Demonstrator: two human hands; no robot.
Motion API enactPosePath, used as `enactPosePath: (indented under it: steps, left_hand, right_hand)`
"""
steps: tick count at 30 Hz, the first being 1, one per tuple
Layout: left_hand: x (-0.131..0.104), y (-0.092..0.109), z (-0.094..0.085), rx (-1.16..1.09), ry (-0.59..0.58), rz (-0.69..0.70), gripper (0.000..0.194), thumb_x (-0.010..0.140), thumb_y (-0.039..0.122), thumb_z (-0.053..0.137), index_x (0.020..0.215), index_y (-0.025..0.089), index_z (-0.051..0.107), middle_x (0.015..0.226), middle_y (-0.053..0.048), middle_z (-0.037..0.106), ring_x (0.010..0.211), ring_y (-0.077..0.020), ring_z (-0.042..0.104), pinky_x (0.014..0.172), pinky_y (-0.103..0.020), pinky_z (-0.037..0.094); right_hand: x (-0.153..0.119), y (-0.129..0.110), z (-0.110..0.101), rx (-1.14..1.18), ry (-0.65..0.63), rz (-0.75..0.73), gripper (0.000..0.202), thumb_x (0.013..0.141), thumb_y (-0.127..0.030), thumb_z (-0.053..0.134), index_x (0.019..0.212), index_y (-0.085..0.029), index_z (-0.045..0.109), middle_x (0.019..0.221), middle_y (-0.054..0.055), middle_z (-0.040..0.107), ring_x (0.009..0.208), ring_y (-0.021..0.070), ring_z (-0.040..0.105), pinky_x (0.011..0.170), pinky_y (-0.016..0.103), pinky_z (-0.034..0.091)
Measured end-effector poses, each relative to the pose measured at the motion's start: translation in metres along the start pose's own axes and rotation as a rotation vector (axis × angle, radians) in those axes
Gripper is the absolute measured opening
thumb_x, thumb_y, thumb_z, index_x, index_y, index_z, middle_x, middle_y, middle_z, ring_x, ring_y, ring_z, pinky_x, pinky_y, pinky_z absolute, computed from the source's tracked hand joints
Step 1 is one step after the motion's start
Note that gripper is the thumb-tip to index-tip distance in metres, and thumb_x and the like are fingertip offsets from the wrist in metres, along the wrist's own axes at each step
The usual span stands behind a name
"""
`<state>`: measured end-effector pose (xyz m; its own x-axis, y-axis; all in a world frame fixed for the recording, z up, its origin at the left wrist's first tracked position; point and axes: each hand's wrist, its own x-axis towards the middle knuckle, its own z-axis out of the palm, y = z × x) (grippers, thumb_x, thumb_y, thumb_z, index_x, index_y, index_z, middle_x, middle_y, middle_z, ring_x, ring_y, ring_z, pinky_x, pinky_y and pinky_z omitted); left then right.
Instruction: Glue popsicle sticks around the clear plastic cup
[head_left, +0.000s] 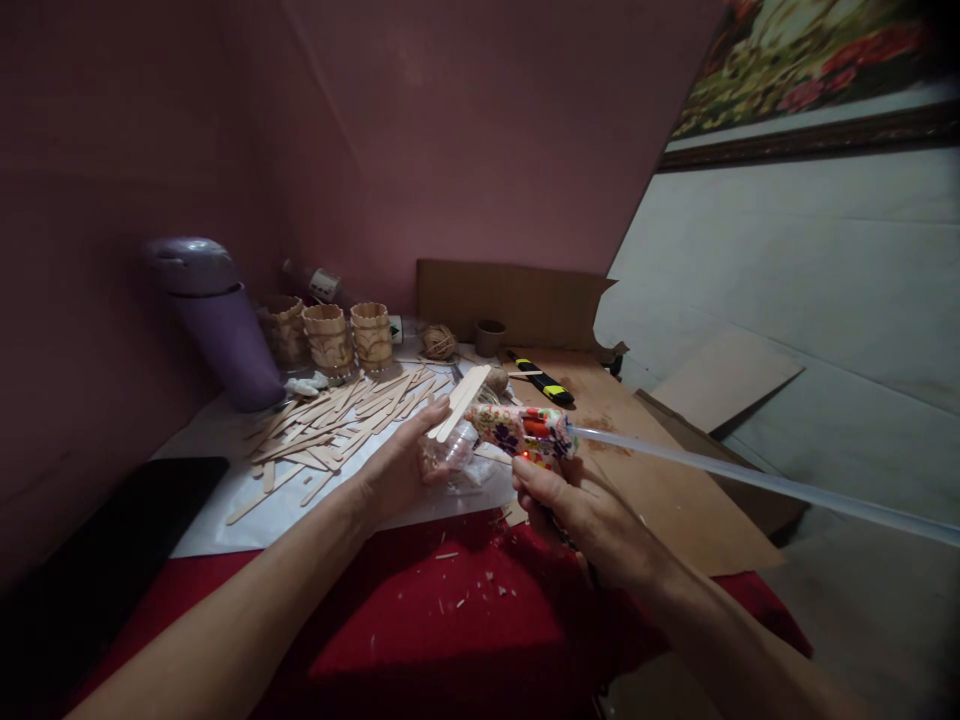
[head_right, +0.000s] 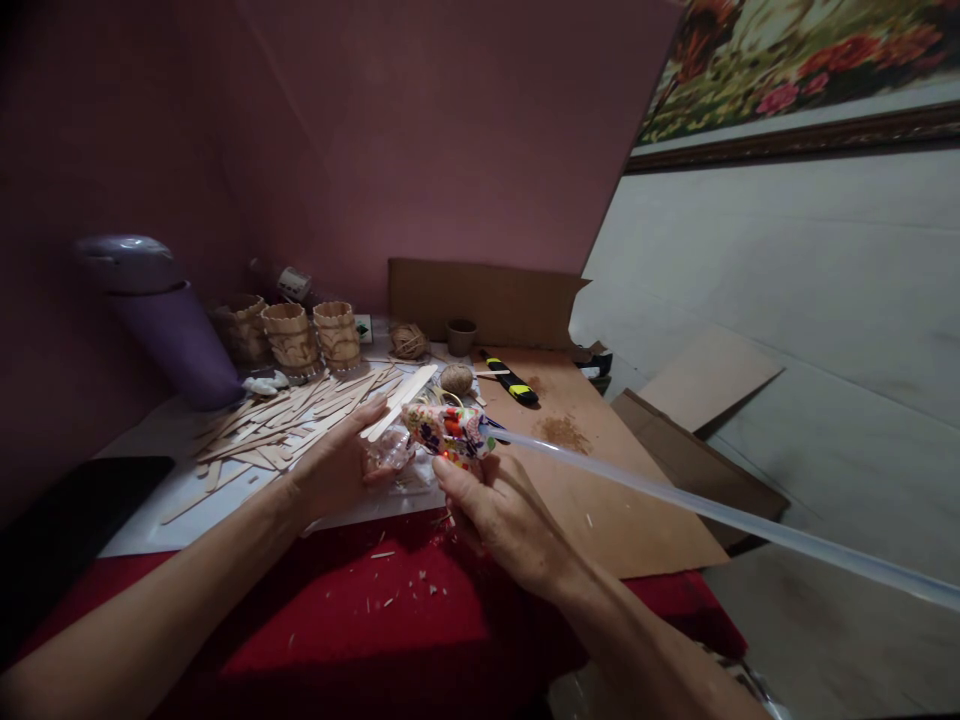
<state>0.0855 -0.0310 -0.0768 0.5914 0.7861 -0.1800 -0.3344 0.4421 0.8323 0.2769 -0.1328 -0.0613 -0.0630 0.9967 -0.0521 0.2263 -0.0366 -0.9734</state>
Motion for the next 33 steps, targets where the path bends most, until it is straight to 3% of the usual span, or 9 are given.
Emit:
enactPosePath:
  steps: [3,9,15,22,27,33]
  left_hand:
    - [0.0006,0.0002,0.0004,0.01,-0.007,-0.018,0.053,0.069,0.06,0.081,0.096,0.018,0.061,0.057,0.002,0.056,0.041,-0.0054,0.031,0.047,-0.022,0.028]
    - [-0.0001,0.0008,0.0017,0.013,0.002,0.015,0.062,0.065,0.056,0.085,0.106,0.018,0.057,0.064,0.002,0.059,0.043,-0.0057,0.034,0.046,-0.021,0.02]
    - [0.0,0.0,0.0005,0.034,-0.044,0.001,0.063,0.069,0.06,0.081,0.109,0.019,0.055,0.059,0.005,0.054,0.043,-0.0062,0.032,0.051,-0.023,0.027]
    - [0.0006,-0.0018,-0.0004,0.038,-0.08,0.023,0.053,0.074,0.059,0.077,0.105,0.02,0.057,0.054,0.006,0.051,0.041,-0.0056,0.026,0.052,-0.024,0.031]
    - [-0.0001,-0.0014,0.0002,0.04,-0.079,-0.006,0.055,0.071,0.061,0.079,0.099,0.019,0.059,0.054,0.005,0.054,0.04,-0.0061,0.029,0.055,-0.026,0.039]
    - [0.001,-0.0019,-0.0018,0.039,-0.085,-0.023,0.054,0.072,0.064,0.077,0.096,0.018,0.061,0.049,0.005,0.05,0.039,-0.0062,0.029,0.055,-0.025,0.039]
  right_hand:
    - [0.0009,0.0017,-0.0006,0.008,-0.004,-0.019,0.048,0.095,-0.064,0.058,0.074,-0.02,0.054,0.065,-0.003,0.05,0.058,0.0106,0.042,0.053,0.026,0.034]
    - [0.0029,0.0005,-0.0005,-0.02,0.009,-0.067,0.05,0.095,-0.063,0.057,0.07,-0.021,0.055,0.061,-0.004,0.051,0.054,0.0098,0.042,0.051,0.026,0.033]
    - [0.0026,-0.0024,-0.0015,-0.038,-0.015,-0.058,0.056,0.097,-0.064,0.052,0.062,-0.021,0.052,0.056,-0.003,0.052,0.051,0.0102,0.044,0.051,0.027,0.034]
    - [0.0024,-0.0025,-0.0031,-0.03,0.028,-0.073,0.049,0.095,-0.064,0.055,0.07,-0.022,0.052,0.063,-0.003,0.052,0.056,0.0101,0.043,0.052,0.026,0.035]
    - [0.0032,-0.0012,-0.0051,-0.034,0.04,-0.091,0.047,0.097,-0.062,0.054,0.073,-0.022,0.052,0.064,-0.004,0.051,0.055,0.01,0.042,0.052,0.026,0.035]
    - [0.0033,-0.0011,-0.0061,-0.029,0.046,-0.078,0.047,0.097,-0.061,0.055,0.072,-0.021,0.053,0.064,-0.003,0.051,0.056,0.0099,0.043,0.051,0.025,0.035]
